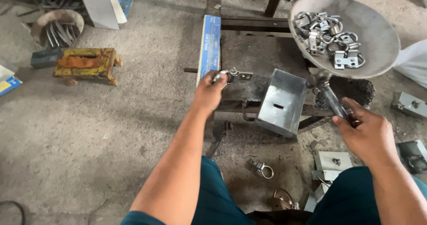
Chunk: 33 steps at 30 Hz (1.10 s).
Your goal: The person welds small metal components onto a larger metal base, using a welding torch and a hammer to secure and align the pieces.
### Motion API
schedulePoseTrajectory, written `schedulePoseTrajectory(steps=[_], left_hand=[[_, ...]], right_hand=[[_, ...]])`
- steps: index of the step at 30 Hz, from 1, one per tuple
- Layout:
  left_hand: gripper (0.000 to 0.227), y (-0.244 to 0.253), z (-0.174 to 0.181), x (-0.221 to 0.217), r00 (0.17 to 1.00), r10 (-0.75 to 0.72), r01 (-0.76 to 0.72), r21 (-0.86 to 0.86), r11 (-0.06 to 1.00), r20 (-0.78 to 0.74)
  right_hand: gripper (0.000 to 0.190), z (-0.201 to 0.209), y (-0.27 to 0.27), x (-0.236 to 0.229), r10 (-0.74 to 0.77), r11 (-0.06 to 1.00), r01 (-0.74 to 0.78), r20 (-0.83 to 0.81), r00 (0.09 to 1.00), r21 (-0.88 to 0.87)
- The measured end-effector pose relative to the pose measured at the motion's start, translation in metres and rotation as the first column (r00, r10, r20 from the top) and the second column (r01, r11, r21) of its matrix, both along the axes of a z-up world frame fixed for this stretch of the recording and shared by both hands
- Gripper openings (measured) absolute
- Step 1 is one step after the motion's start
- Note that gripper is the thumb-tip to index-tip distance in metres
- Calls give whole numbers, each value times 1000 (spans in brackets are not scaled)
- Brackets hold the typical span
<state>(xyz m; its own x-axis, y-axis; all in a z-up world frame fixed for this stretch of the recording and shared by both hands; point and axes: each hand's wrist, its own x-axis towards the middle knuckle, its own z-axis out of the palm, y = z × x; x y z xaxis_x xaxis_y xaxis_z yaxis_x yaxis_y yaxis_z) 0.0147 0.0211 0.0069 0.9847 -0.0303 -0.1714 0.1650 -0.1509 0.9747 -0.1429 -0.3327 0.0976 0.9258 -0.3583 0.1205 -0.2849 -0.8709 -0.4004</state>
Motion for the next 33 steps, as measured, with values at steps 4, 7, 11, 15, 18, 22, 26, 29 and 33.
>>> schedulePoseTrajectory(steps=[4,7,11,15,18,22,26,29,33], left_hand=[[35,0,2,0,980,55,12,-331,943,192],[25,-3,14,-5,996,91,-72,-595,801,2],[19,-9,22,-5,968,242,-235,-556,797,-62],[18,-12,16,-4,965,246,-233,-730,643,-91],[19,-15,14,-4,980,181,-184,-744,643,-86],[18,-34,26,-7,981,159,-190,-694,694,-110],[19,-60,34,-9,995,94,-94,-604,791,-33],[17,-73,24,-7,996,84,-54,-592,804,23],[20,-81,3,-19,1000,-9,-3,-421,907,-26]], right_hand=[[55,-17,-21,-4,-62,985,61,2,998,162],[56,-20,-27,0,-17,992,9,59,998,127],[58,-25,-27,3,-74,983,83,-58,996,162],[58,-28,-27,3,22,983,-32,56,998,180],[59,-25,-24,3,-16,975,19,-15,1000,221],[55,-22,-16,5,-32,960,38,-25,999,278],[51,-25,-4,-1,-90,952,112,-90,992,283],[47,-32,-5,-2,-54,952,83,-103,993,294],[49,-48,-1,7,97,948,-108,51,994,300]])
